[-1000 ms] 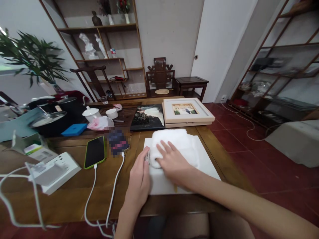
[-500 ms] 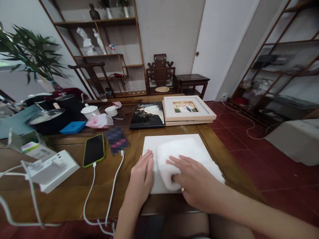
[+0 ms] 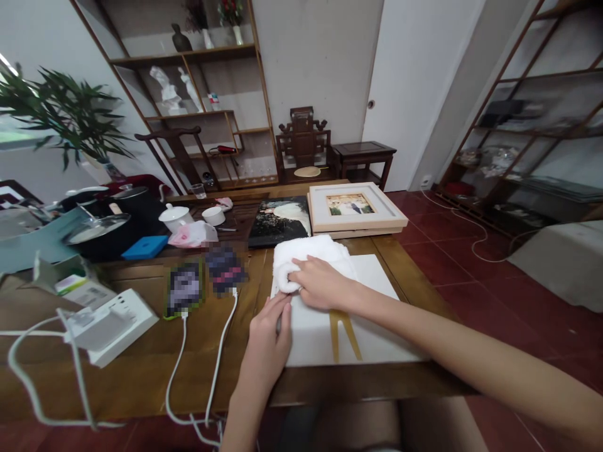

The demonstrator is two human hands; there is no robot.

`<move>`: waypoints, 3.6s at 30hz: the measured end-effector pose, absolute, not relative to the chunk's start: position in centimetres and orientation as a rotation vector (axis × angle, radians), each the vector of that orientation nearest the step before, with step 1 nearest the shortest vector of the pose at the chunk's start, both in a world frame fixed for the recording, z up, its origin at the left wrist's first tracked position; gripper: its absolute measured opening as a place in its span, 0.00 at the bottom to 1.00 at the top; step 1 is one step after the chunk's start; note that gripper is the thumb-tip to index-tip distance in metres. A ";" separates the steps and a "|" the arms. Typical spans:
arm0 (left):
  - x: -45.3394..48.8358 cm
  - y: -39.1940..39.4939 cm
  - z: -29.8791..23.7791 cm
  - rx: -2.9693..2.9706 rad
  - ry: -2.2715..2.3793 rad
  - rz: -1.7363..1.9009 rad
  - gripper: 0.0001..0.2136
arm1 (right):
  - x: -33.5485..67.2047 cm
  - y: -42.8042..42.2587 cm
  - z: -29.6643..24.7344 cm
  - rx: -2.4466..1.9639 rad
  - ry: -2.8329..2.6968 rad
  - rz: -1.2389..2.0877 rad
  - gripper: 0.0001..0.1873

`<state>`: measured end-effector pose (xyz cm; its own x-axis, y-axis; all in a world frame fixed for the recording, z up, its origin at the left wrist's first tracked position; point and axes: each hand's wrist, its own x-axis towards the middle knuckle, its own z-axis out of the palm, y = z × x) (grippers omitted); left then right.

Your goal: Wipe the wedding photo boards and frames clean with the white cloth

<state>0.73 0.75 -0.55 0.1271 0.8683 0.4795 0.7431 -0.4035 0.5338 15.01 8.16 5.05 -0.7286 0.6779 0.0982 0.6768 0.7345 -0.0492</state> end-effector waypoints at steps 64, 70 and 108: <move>0.6 0.9 -1.0 2.228 1.648 1.091 0.14 | 24.4 5.8 3.1 -1.304 -2.531 0.209 0.16; 0.5 1.0 -1.1 2.246 1.630 1.098 0.15 | 22.6 1.9 3.0 -1.296 -2.592 0.251 0.14; 0.2 1.0 -1.2 2.234 1.641 1.010 0.16 | 21.6 -4.1 2.2 -0.806 -2.836 0.292 0.15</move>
<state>0.24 0.98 -1.16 0.1546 0.8998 0.4081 0.7697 -0.3686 0.5212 21.61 -4.14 2.20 -0.8372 0.5342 0.1169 0.4992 0.8339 -0.2355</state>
